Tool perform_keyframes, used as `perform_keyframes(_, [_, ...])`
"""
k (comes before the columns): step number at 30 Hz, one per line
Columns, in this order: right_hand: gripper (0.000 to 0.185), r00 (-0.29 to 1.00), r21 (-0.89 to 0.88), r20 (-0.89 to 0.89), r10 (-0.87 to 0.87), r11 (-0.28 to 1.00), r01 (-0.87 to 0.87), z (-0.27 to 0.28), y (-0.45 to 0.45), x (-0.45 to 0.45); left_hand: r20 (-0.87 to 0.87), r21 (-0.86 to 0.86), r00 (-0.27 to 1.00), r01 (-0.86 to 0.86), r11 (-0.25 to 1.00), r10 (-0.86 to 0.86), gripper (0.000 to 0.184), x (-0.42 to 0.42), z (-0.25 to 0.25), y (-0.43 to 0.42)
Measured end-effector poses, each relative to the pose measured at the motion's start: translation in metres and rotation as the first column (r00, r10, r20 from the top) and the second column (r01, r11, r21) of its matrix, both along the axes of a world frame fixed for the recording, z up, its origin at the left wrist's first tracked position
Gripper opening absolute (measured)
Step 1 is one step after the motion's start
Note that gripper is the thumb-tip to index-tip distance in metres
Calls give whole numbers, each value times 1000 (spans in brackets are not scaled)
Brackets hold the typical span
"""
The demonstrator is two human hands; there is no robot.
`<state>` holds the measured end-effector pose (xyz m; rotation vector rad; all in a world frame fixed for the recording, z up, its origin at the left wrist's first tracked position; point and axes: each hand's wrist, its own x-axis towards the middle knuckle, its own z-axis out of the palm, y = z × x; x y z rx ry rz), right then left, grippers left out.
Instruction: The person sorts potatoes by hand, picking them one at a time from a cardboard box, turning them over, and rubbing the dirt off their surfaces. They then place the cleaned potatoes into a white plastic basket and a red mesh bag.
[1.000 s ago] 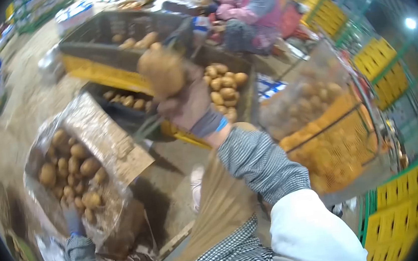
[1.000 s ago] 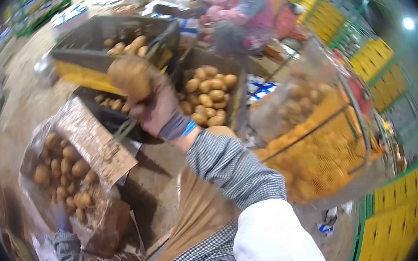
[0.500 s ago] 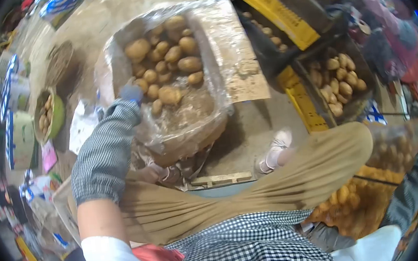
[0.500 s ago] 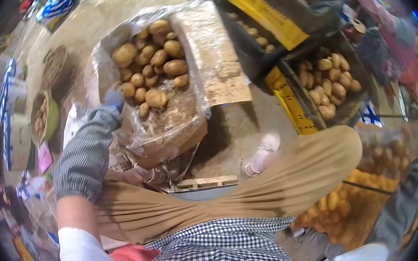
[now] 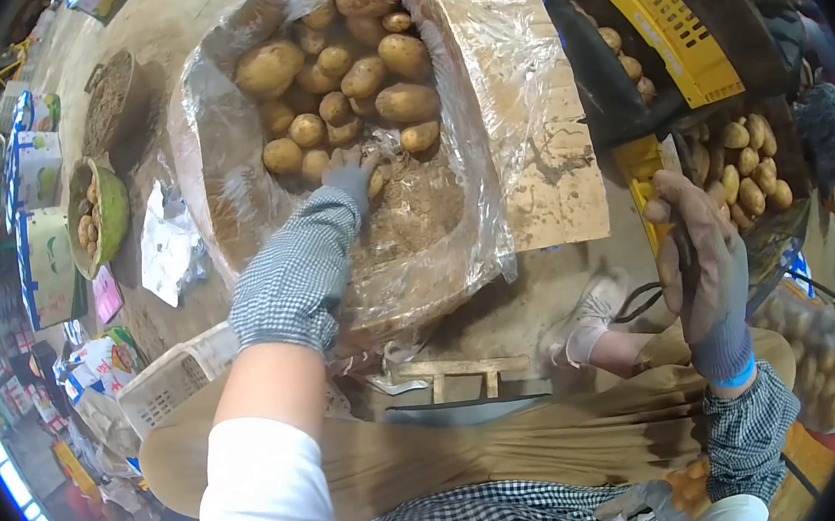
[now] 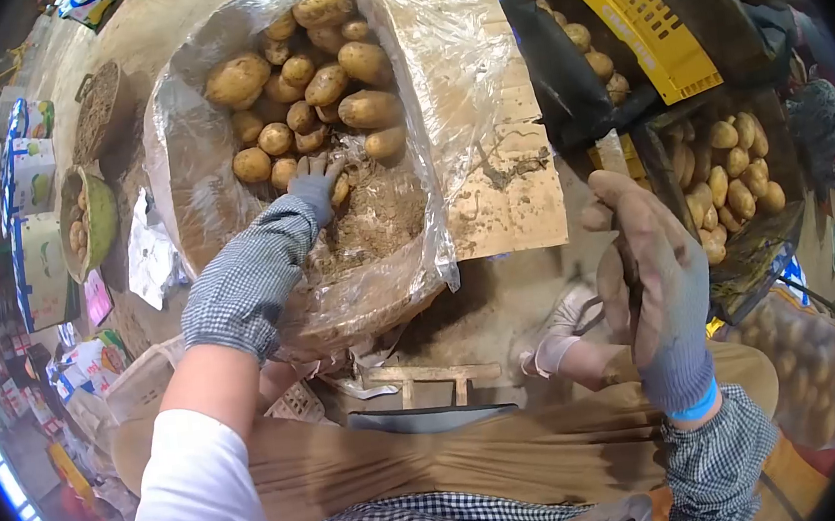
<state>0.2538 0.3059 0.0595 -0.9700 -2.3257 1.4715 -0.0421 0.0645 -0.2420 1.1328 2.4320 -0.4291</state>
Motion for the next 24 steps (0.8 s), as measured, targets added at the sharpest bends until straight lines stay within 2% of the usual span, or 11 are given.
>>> perform_keyframes(2, [47, 993, -312, 34, -111, 943, 116, 16, -8, -11, 114, -72, 993, -16, 997, 24, 87, -8, 29, 17])
perform_keyframes(5, [43, 986, -377, 86, -146, 911, 168, 18, -8, -11, 271, -83, 943, -177, 981, 193, 85, -21, 40, 23])
perform_keyframes(6, [43, 984, -380, 83, -155, 908, 175, 18, -7, -9, 657, 63, 675, -494, 867, 336, 83, -22, 55, 22])
perform_keyframes(7, [41, 990, -461, 113, -88, 878, 130, 18, -7, -7, 925, 41, 268, -774, 632, 268, 81, -20, 69, 24])
perform_keyframes(10, [42, 995, -553, 98, 2, 831, 53, 6, -15, -4, 998, 47, 64, -891, 451, 23, 78, 9, 145, 21])
perform_keyframes(13, [50, 992, -456, -2, 125, 883, -112, -32, -31, -1, 962, 13, -130, -859, 513, -242, 84, 39, 233, 17])
perform_keyframes(15, [57, 973, -323, -55, 224, 918, -230, -30, -38, -3, 944, 33, -138, -864, 503, -300, 85, 62, 260, 4])
perform_keyframes(17, [70, 962, -641, -25, 271, 735, -224, -17, -54, -11, 922, 45, -154, -868, 494, -356, 87, 86, 279, -3])
perform_keyframes(21, [80, 953, -787, -168, 253, 548, -284, -26, -74, -12, 908, 216, -19, -834, 508, -418, 88, 132, 303, -4])
perform_keyframes(23, [79, 862, -637, -492, 125, 623, -454, -47, -84, -8, 962, 180, 49, -854, 488, -268, 90, 144, 316, -12])
perform_keyframes(24, [79, 860, -636, -491, 139, 617, -463, -50, -86, -5, 989, 129, 80, -882, 453, -126, 85, 148, 320, -21])
